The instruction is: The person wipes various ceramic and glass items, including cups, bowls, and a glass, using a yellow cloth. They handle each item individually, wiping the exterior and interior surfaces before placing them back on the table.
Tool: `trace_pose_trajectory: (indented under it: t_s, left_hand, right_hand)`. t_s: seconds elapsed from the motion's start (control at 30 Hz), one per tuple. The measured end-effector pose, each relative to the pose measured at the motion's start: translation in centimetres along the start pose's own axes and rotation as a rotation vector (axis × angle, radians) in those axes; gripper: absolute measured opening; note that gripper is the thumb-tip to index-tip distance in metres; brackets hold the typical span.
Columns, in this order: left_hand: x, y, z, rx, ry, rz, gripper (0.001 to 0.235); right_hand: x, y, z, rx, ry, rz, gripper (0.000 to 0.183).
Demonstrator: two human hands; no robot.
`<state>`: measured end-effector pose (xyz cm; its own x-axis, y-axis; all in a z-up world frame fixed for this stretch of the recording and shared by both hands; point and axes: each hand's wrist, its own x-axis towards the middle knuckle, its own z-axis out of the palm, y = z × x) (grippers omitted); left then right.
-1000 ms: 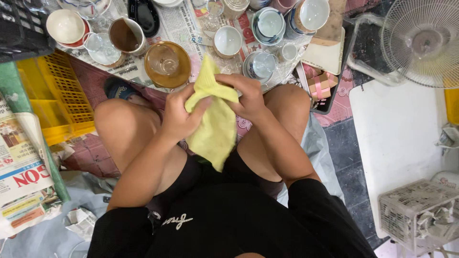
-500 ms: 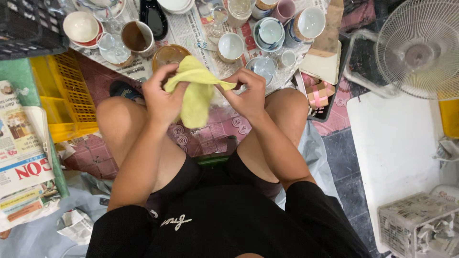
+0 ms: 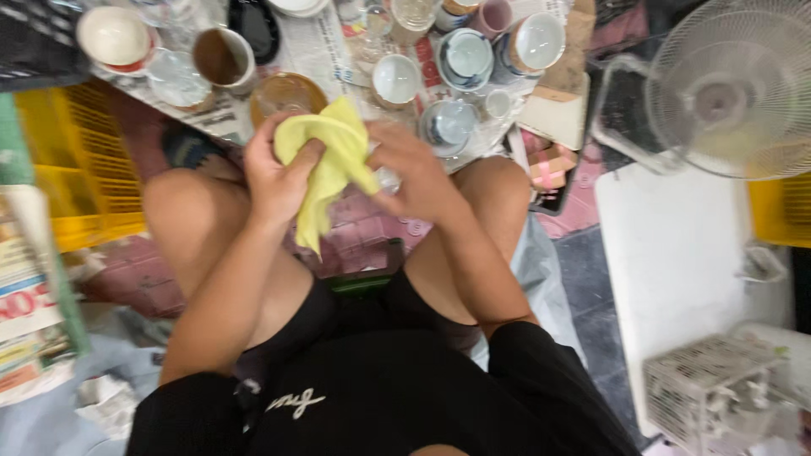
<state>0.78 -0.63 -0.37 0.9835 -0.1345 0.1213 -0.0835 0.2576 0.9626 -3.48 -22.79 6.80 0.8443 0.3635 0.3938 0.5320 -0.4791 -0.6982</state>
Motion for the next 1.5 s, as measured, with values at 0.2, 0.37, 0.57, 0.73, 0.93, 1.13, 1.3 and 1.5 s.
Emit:
trace_pose_trajectory:
  t_s: [0.2,0.37,0.57,0.73,0.93,1.13,1.3,1.5]
  left_hand:
    - [-0.5,1.4,0.3,0.126,-0.054,0.003,0.035]
    - [-0.1,2.8,1.1,0.299,-0.21,0.125,0.028]
    - [0.6,3.5,1.9,0.374,-0.23,0.267,0.028]
    - [0.4,2.2,1.4,0.153,-0.231,0.189,0.032]
    - [-1.5,0.6,1.3,0.116,-0.246,0.034,0.037]
    - [-2.4,-1.4,1.6,0.067,-0.142,-0.063,0.023]
    - [-1.7,-1.2,0.5,0.114,-0.089,0.227,0.03]
    - [0.4,1.7,-0.8,0.472,-0.152,0.307,0.024]
  right_hand:
    - [-0.5,1.8,-2.4,0.163,-0.081,-0.031,0.026]
    - [0.2,0.8,-1.0,0.215,0.122,0.11,0.043]
    - [1.0,0.7,-0.1,-0.182,0.012,0.064,0.027]
    - [-0.9,4.0,1.5,-0.098,0.132,0.375,0.007]
    - [-1.5,3.1,3.0,0.13,0.558,0.372,0.018]
    - [-1.0,1.4,4.0,0.279,0.389,0.414,0.018]
    - [0.2,-0.4,3.6,0.109,0.342,0.117,0.04]
    - [0.6,-1.1,1.9,0.047,0.22,0.149,0.057]
